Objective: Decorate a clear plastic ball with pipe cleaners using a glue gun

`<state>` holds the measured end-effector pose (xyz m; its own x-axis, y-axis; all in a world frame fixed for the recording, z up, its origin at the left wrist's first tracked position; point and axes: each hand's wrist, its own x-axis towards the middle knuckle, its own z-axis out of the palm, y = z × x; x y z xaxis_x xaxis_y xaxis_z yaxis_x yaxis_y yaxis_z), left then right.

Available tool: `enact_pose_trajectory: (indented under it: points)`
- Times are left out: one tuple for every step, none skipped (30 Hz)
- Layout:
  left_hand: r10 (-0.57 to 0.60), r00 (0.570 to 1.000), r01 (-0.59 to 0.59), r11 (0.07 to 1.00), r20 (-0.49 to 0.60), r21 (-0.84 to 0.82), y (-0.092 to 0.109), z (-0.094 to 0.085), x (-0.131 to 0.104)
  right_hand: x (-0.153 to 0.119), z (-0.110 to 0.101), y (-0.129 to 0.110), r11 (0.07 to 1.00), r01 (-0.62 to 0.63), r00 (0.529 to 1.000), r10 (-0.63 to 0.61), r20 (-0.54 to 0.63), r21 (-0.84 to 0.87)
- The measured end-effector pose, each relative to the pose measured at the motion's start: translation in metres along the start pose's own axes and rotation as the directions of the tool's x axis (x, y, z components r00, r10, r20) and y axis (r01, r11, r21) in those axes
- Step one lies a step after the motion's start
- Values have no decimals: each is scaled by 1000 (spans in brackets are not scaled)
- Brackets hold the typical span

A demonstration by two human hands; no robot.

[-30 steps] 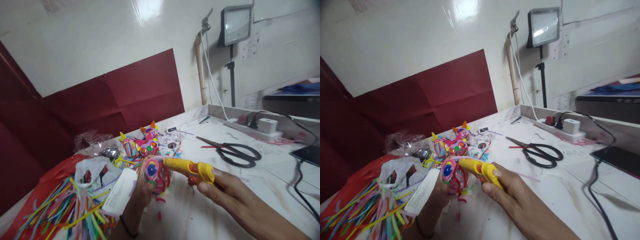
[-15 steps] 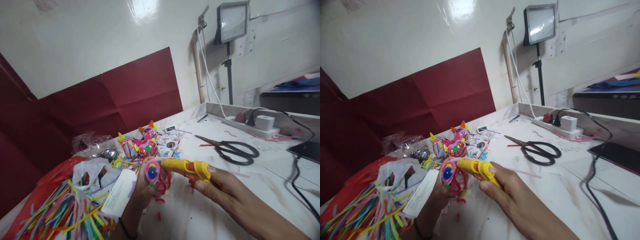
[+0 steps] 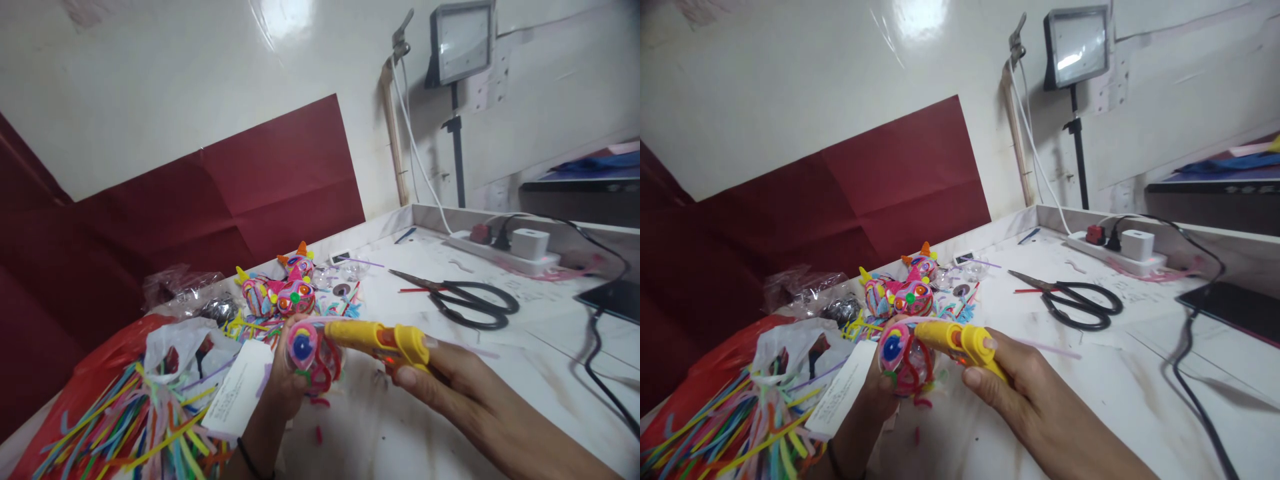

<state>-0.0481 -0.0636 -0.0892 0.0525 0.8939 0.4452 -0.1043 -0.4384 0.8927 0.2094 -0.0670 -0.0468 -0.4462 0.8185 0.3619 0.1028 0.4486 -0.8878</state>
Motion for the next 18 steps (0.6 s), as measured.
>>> enact_pose_trajectory:
  points:
    - [3, 1000, -3, 1000, 5, 2, 1, 1, 0, 0, 0, 0, 1000, -5, 1000, 5, 5, -3]
    - [16, 1000, -16, 1000, 3, 12, 2, 1, 0, 0, 0, 0, 1000, -12, 1000, 12, 13, -7]
    - [34, 999, -34, 999, -2, 28, 3, 2, 1, 0, -1, 1, 1000, -16, 1000, 16, 20, -10]
    - [49, 999, -48, 998, -6, 44, 4, 2, 1, 0, -1, 1, 1000, -15, 1000, 16, 27, -13]
    - [58, 998, -57, 997, -12, 52, 5, 2, 1, 0, -2, 1, 1000, -13, 999, 13, 31, -13]
    - [55, 998, -54, 997, -18, 52, 5, 2, 1, 0, -2, 1, 1000, -11, 999, 12, 31, -12]
    - [38, 999, -37, 998, -28, 43, 5, 2, 1, -1, -2, 1, 1000, -12, 999, 13, 32, -12]
    - [20, 999, -18, 999, -43, 31, 4, 1, 0, -1, -2, 0, 1000, -15, 999, 15, 32, -13]
    - [5, 998, -4, 1000, -58, 24, 2, 0, 0, -2, -3, 0, 1000, -17, 999, 17, 28, -14]
    - [-3, 997, 5, 1000, -77, 21, 0, -2, 0, -2, -3, -1, 1000, -18, 999, 18, 27, -15]
    - [-9, 996, 11, 1000, -90, 23, -1, -3, -1, -3, -3, -2, 1000, -17, 1000, 18, 23, -16]
    - [-10, 995, 12, 1000, -95, 23, -3, -5, -1, -4, -3, -2, 1000, -18, 1000, 18, 17, -17]
    - [-5, 995, 7, 1000, -100, 18, -5, -6, -2, -4, -3, -2, 1000, -17, 1000, 17, 7, -18]
    - [-4, 995, 6, 1000, -102, 16, -6, -8, -3, -5, -3, -2, 1000, -18, 1000, 17, -5, -18]
    - [0, 994, 1, 1000, -110, 11, -7, -10, -3, -6, -2, -2, 1000, -18, 1000, 18, -13, -19]
    - [2, 992, -1, 1000, -123, 4, -7, -11, -4, -7, -2, -2, 1000, -19, 1000, 19, -20, -19]
    - [-15, 991, 13, 1000, -135, -12, -8, -12, -5, -8, -2, -2, 1000, -19, 999, 19, -26, -17]
    - [-48, 988, 42, 998, -147, -42, -8, -13, -5, -8, -3, -1, 1000, -23, 999, 22, -26, -14]
